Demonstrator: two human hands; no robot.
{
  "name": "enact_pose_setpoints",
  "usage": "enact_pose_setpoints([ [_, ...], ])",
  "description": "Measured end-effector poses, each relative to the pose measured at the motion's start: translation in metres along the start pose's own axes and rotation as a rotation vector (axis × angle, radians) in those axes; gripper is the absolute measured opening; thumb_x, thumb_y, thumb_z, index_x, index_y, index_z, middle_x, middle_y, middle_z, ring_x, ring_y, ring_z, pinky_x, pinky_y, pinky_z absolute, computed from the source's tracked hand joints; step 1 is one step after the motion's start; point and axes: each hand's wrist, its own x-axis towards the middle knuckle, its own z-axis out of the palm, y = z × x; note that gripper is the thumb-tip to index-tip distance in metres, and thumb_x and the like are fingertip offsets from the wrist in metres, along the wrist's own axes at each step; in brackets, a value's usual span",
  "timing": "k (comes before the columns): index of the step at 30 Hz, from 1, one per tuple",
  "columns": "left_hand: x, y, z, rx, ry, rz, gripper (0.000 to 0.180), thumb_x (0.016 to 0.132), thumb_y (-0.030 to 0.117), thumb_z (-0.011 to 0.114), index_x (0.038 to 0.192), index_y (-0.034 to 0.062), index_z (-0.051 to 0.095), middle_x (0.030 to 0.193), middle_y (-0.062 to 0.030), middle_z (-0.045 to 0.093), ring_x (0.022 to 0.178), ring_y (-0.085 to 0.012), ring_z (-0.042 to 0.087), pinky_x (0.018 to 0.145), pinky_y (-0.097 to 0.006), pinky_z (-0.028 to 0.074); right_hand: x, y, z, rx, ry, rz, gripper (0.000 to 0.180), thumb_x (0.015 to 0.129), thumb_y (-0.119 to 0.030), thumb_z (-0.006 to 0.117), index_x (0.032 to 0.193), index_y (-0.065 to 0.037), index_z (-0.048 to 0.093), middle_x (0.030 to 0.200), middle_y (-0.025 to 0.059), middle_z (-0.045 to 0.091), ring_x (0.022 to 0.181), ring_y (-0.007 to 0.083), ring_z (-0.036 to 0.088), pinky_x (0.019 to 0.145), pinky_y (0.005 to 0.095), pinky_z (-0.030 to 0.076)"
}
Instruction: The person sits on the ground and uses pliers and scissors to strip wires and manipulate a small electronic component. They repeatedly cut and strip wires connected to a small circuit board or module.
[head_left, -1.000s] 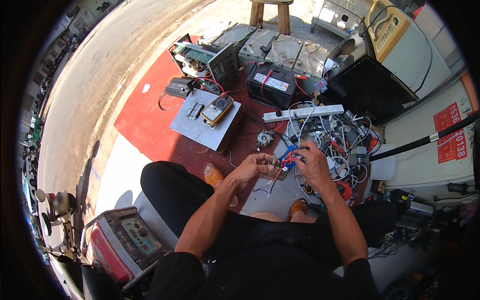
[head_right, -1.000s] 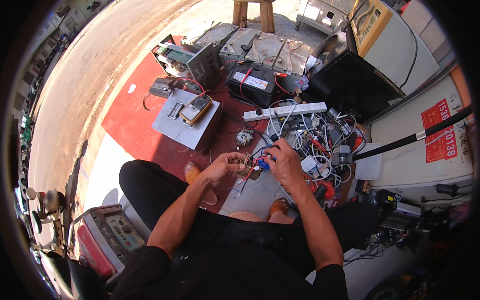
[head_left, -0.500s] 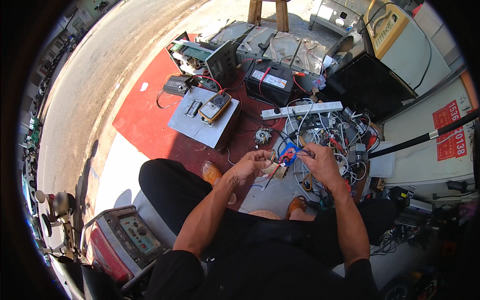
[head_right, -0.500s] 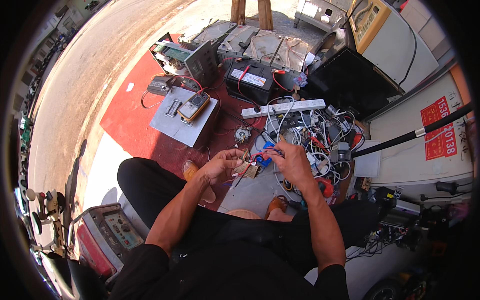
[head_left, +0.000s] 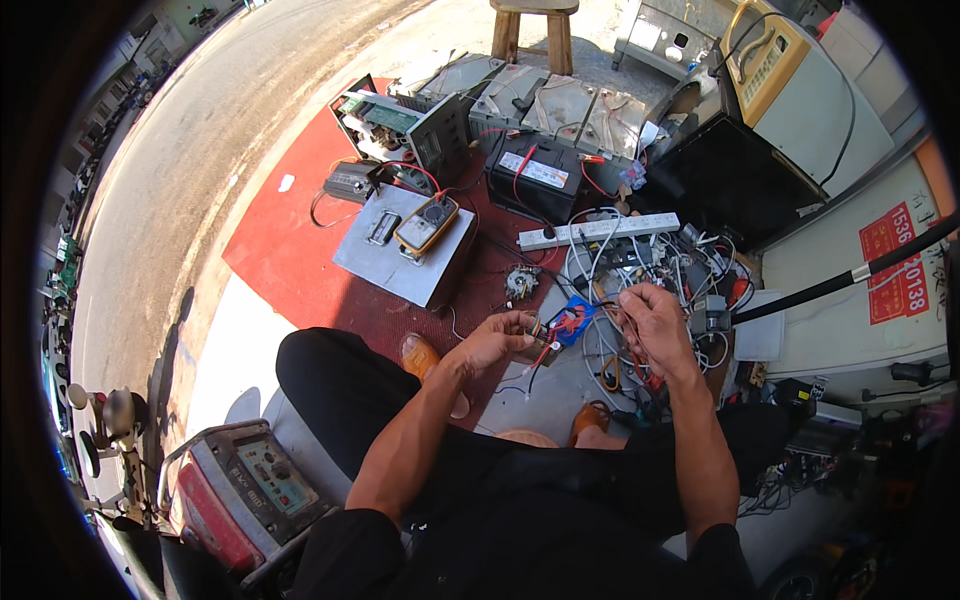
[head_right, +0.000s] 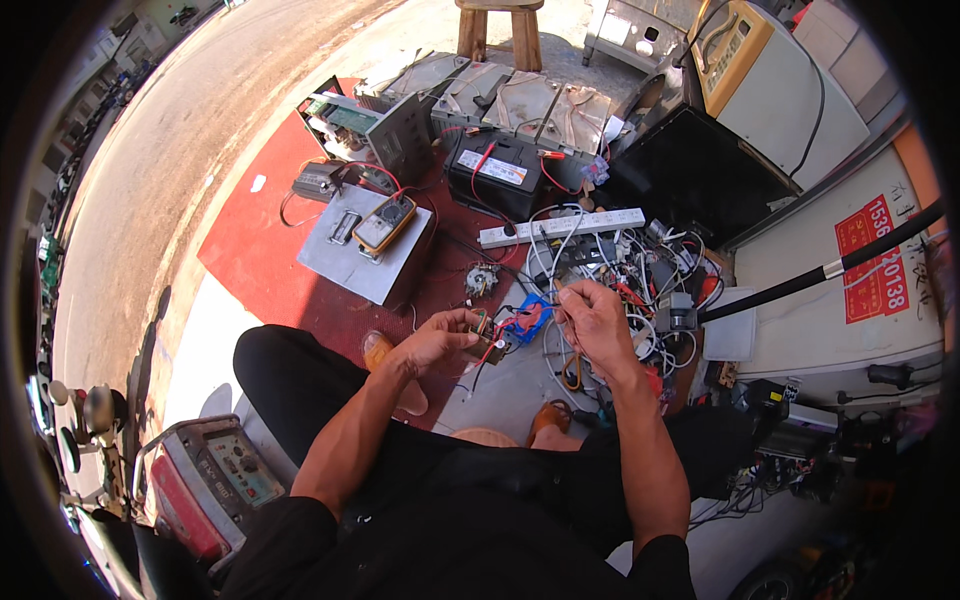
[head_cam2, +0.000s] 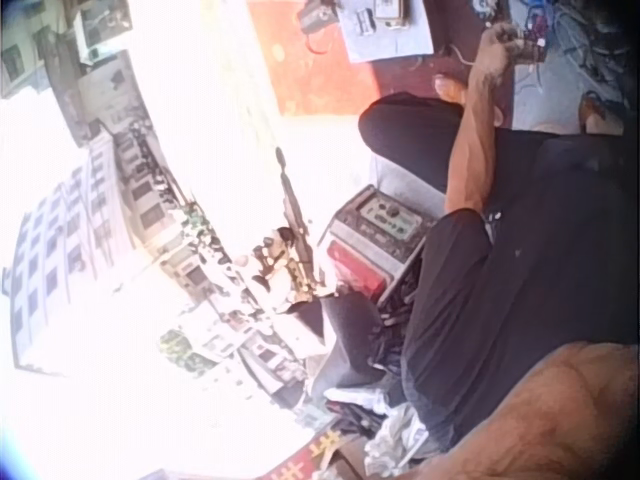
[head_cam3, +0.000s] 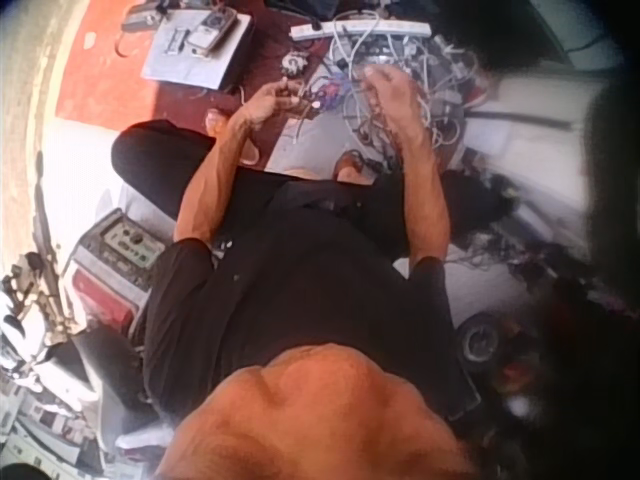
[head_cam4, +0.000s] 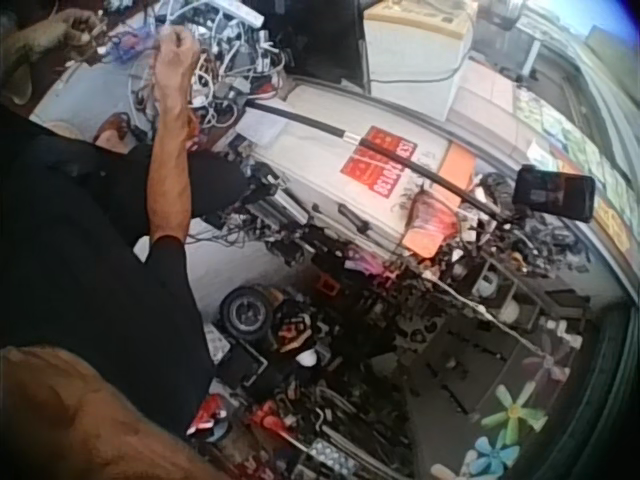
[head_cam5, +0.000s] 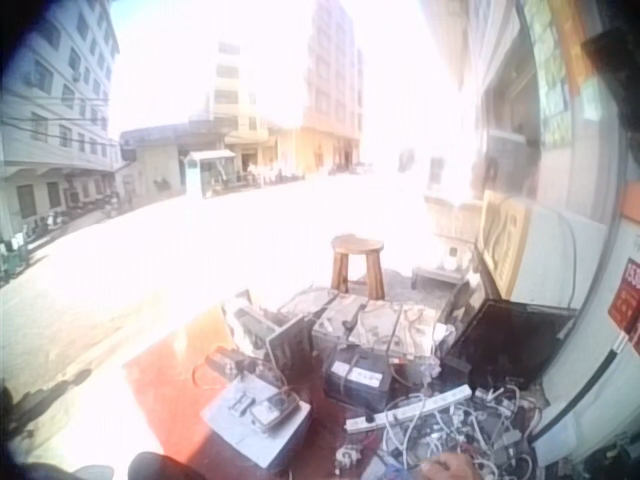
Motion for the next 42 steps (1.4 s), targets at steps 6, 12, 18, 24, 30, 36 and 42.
enact_pose_setpoints([
  [6,-0.001,0.002,-0.001,0.040,0.011,0.026,0.029,0.099,-0.003,0.066,0.127,0.0008,0.062,0.116,-0.0073,0.072,0.108,-0.0186,0.072,0.099,-0.037,0.059,-0.004,-0.011,0.008,-0.029,0.068,-0.072,0.020,0.110,-0.018,0.060,0.100,-0.002,0.067,0.085,0.0034,0.066,0.068,0.0094,0.063,0.057,0.0248,0.052],
  [12,-0.004,0.002,-0.003,0.047,0.013,0.028,0.028,0.098,-0.005,0.065,0.126,0.0006,0.063,0.119,-0.0079,0.071,0.111,-0.0203,0.071,0.104,-0.038,0.057,-0.003,-0.014,0.011,0.109,0.106,-0.170,0.021,0.108,-0.018,0.063,0.103,0.000,0.071,0.093,0.0051,0.073,0.079,0.0123,0.067,0.074,0.0278,0.055],
  [18,0.001,0.002,-0.016,0.067,-0.011,0.084,0.026,0.099,-0.006,0.065,0.123,0.0015,0.062,0.120,-0.0093,0.071,0.113,-0.0218,0.071,0.105,-0.041,0.057,0.000,-0.009,0.007,-0.048,0.164,-0.331,0.018,0.108,-0.016,0.064,0.101,-0.001,0.072,0.090,0.0041,0.072,0.079,0.0117,0.067,0.071,0.0257,0.053],
  [24,-0.006,0.009,-0.011,-0.107,0.008,0.079,0.027,0.099,-0.006,0.065,0.124,0.0021,0.060,0.119,-0.0103,0.071,0.114,-0.0236,0.072,0.103,-0.044,0.059,0.008,0.055,0.007,0.189,0.234,0.041,0.018,0.111,-0.024,0.059,0.111,-0.007,0.065,0.112,0.0074,0.072,0.100,0.0204,0.070,0.087,0.0392,0.055],
  [30,-0.011,0.011,0.001,-0.229,-0.016,0.075,0.025,0.098,-0.008,0.065,0.121,0.0033,0.062,0.118,-0.0084,0.069,0.109,-0.0229,0.071,0.099,-0.043,0.060,0.006,0.144,0.038,0.519,0.091,0.174,0.020,0.114,-0.033,0.051,0.116,-0.015,0.060,0.121,0.0072,0.069,0.118,0.0251,0.067,0.100,0.0523,0.049],
  [36,-0.012,0.013,0.005,-0.245,-0.029,0.070,0.025,0.099,-0.005,0.066,0.123,0.0030,0.061,0.119,-0.0104,0.070,0.109,-0.0238,0.072,0.097,-0.043,0.061,0.010,0.148,0.049,0.511,0.079,0.159,0.020,0.114,-0.032,0.048,0.111,-0.015,0.058,0.109,0.0068,0.069,0.105,0.0236,0.067,0.091,0.0477,0.052],
  [42,-0.011,0.009,0.000,-0.270,-0.042,0.018,0.030,0.100,-0.004,0.067,0.127,0.0053,0.060,0.118,-0.0103,0.073,0.106,-0.0220,0.075,0.092,-0.038,0.063,-0.001,0.122,0.032,0.644,0.101,0.228,0.019,0.113,-0.030,0.052,0.106,-0.014,0.058,0.088,0.0019,0.060,0.071,0.0158,0.056,0.065,0.0343,0.049],
])
